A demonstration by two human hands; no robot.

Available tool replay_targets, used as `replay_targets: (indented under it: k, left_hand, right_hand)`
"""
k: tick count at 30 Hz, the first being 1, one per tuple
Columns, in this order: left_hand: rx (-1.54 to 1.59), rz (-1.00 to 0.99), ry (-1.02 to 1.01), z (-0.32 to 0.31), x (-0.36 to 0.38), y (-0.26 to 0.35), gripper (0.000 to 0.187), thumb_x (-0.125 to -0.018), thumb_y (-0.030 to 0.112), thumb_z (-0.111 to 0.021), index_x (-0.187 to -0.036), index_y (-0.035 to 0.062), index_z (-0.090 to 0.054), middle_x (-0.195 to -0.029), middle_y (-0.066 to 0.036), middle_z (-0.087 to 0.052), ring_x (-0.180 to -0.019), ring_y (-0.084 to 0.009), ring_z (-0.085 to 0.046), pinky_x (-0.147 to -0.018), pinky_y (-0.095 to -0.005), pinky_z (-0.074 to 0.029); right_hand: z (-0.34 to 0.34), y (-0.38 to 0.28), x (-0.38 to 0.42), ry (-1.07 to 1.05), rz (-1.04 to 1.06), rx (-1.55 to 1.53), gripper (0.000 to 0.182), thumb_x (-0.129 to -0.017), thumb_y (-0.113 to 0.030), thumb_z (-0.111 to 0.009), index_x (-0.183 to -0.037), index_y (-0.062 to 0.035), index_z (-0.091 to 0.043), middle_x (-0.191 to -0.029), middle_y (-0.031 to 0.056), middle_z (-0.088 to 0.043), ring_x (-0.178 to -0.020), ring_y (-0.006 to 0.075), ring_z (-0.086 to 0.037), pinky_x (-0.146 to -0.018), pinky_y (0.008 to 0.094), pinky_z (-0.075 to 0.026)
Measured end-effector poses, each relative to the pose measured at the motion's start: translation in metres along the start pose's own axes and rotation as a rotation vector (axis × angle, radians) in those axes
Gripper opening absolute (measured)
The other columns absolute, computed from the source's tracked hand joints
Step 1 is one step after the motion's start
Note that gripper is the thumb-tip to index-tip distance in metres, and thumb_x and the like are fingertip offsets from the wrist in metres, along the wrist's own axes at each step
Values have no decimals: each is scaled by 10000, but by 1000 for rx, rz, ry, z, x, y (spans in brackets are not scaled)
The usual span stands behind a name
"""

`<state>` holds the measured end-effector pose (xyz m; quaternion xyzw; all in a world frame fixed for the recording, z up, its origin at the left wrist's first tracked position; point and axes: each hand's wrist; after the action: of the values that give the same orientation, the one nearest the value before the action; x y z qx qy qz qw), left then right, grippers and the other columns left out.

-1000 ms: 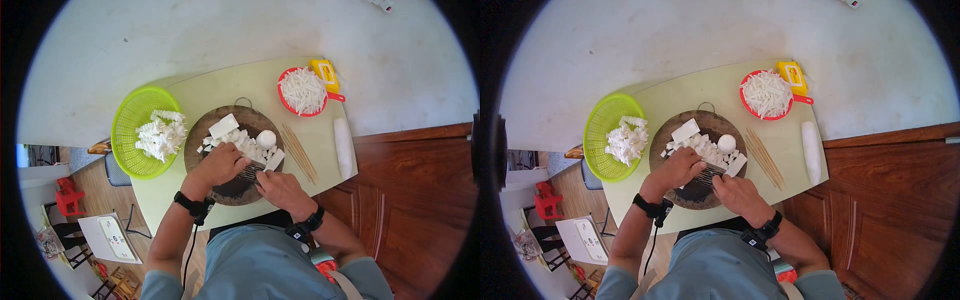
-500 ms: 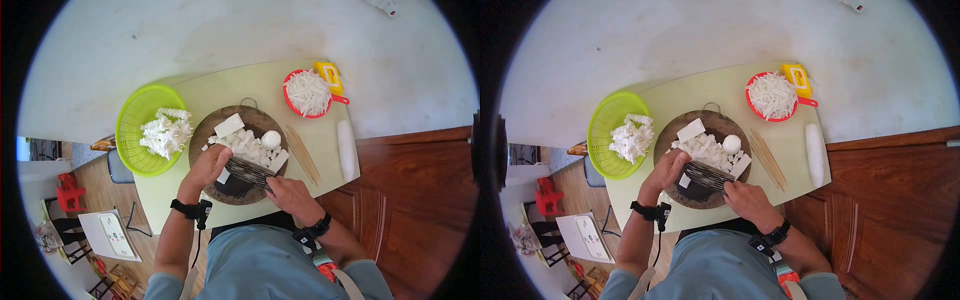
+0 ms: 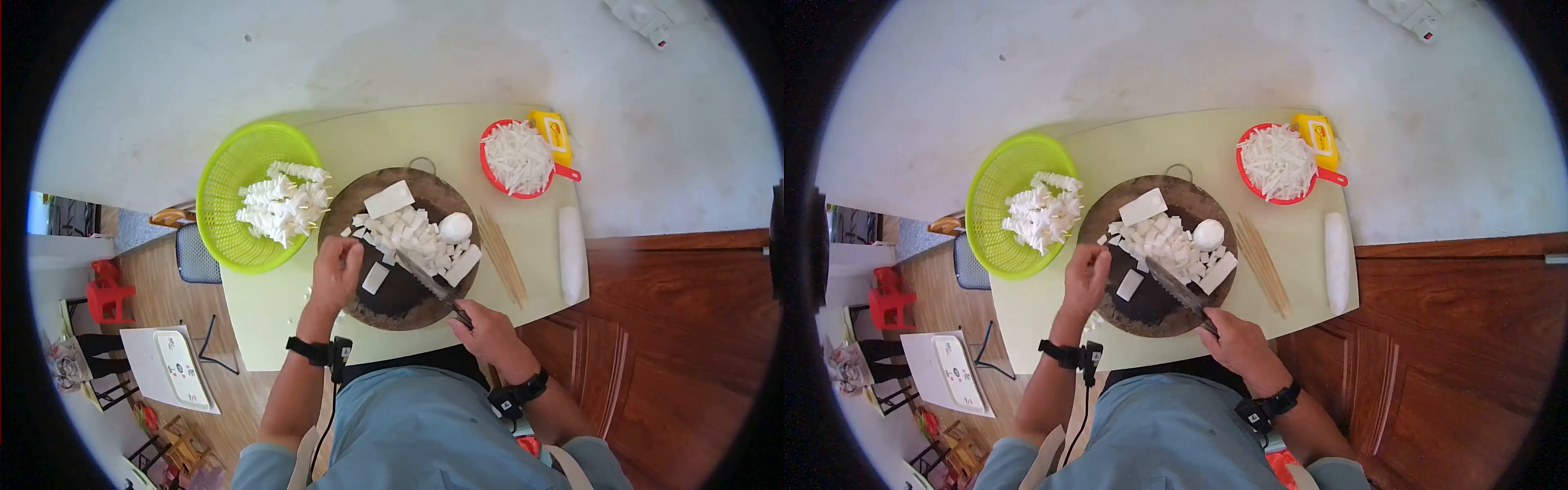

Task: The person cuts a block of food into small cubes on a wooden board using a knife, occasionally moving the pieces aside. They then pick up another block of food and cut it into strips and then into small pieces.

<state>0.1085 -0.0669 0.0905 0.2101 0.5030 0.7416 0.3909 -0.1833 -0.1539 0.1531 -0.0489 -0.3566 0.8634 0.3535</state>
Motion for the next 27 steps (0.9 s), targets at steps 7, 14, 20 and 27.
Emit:
replay_targets:
  k: [7,14,20,27]
  left_hand:
    - [-318,-173,-18,-18,69,-19,295,-787,80,-746,-1057,45,-631,-1061,-178,-557,-977,-367,-540,-846,-460,-470]
    - [-398,-205,-24,-29,66,-20,297,-764,98,-738,-1037,35,-641,-1095,-180,-547,-989,-375,-536,-845,-460,-471]
    - [-392,-210,-72,-31,63,-26,219,-751,76,-731,-944,36,-635,-1049,-138,-573,-950,-357,-556,-816,-456,-472]
    - [-393,-235,-50,-35,64,-29,212,-727,58,-736,-916,59,-641,-1039,-111,-583,-938,-339,-568,-803,-451,-472]
  right_hand:
    - [-13,-16,-1,-58,87,-130,338,-922,-223,-686,-1184,-33,-588,-973,172,-691,-829,365,-687,-701,444,-561]
    - [-25,-22,-3,-68,179,38,321,-924,-235,-682,-1169,-58,-576,-858,144,-652,-749,341,-671,-618,442,-549]
    - [-23,-25,-6,-84,156,58,282,-936,-240,-661,-1144,-75,-567,-851,144,-651,-737,350,-670,-605,450,-545]
    - [-21,-27,-6,-141,123,79,241,-958,-260,-621,-1082,-76,-527,-836,149,-656,-714,365,-670,-583,479,-538]
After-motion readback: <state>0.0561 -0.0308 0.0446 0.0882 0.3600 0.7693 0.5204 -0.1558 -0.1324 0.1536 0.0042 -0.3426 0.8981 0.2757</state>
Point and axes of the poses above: each hand's wrist, its own x-axis away from the middle knuckle, its own z-axis out of the back of the hand, y = z × x
